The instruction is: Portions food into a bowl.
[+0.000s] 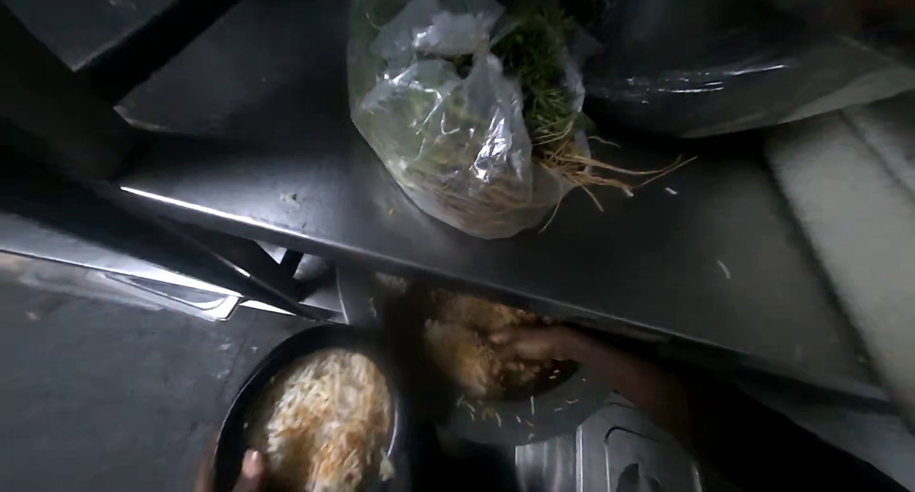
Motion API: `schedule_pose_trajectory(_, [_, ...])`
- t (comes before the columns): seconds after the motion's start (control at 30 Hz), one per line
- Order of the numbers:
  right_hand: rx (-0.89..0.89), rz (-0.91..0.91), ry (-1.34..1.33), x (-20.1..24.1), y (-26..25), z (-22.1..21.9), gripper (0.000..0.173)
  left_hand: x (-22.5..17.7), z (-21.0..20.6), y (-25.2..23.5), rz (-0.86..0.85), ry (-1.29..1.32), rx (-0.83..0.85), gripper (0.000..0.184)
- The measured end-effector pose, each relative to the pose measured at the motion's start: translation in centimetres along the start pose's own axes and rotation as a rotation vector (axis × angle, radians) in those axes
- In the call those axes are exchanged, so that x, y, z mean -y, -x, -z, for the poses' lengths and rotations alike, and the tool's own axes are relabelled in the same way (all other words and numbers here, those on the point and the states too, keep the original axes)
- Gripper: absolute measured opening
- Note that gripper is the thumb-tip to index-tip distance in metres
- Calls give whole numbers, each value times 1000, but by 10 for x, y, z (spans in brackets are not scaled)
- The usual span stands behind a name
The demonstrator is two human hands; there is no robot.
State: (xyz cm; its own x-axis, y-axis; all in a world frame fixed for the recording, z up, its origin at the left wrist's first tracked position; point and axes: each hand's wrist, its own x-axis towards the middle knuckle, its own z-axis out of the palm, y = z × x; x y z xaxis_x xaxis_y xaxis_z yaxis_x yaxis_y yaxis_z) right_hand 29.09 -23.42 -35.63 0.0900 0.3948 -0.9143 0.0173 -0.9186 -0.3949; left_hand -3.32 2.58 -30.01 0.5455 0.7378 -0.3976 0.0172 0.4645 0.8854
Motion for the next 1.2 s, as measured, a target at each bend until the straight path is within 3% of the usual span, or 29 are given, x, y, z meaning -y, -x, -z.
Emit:
schedule_pose_trajectory(0.1, [-39, 123, -217, -7, 18, 14, 27, -19, -35, -15, -7, -189, -16, 74])
schedule_pose_trajectory(0.2, [-316, 81, -393, 6, 61, 10, 19, -30, -79, -21, -46, -279, -37, 85])
schedule_pose_trajectory(0.33, [-436, 208, -533, -21, 95, 7, 18, -7, -132, -34, -119, -237, -40, 92])
schedule_pose_trajectory(0.4, [-562, 200, -311, 1, 97, -4, 21, 14, -159, -42, -94, -217, -16, 91])
schedule_pose_trajectory(0.47, [-564, 6, 171, 48, 110, -13, 33, 35, -182, -55, -26, -185, -7, 84])
schedule_pose_trajectory(0.5, [-549, -101, 271, 58, 114, -16, 39, 41, -191, -62, 23, -155, 0, 79])
schedule_pose_trajectory(0.63, [-881, -278, 263, -10, 107, -10, 46, 58, -203, -88, 264, 56, 12, 66])
schedule_pose_trajectory(0.77, [-852, -135, 243, -69, 66, 17, 46, 54, -195, -107, 498, 346, 184, 33])
schedule_pose_trajectory(0.8, [-832, -151, 236, -74, 65, 18, 46, 51, -194, -105, 546, 357, 212, 32])
schedule_pose_trajectory(0.87, [-716, -282, 184, -26, 80, 17, 43, 40, -192, -103, 580, 370, 279, 34])
schedule_pose_trajectory(0.9, [-662, -356, 186, 9, 89, 13, 41, 31, -189, -99, 571, 371, 283, 33])
schedule_pose_trajectory(0.97, [-674, -260, 315, 29, 103, 9, 36, 10, -181, -93, 477, 334, 261, 27])
schedule_pose_trajectory(1.0, [-687, -201, 385, 20, 103, 8, 35, 2, -174, -90, 419, 292, 237, 27])
schedule_pose_trajectory(1.07, [-559, -336, 371, 22, 88, 11, 35, -10, -150, -83, 316, 225, 210, 32])
schedule_pose_trajectory(1.13, [-434, -2, 530, -39, 65, 26, 39, -18, -122, -75, 234, 201, 193, 39])
schedule_pose_trajectory(1.2, [-330, -133, 504, -18, 58, 15, 38, -25, -99, -61, 165, 211, 146, 35])
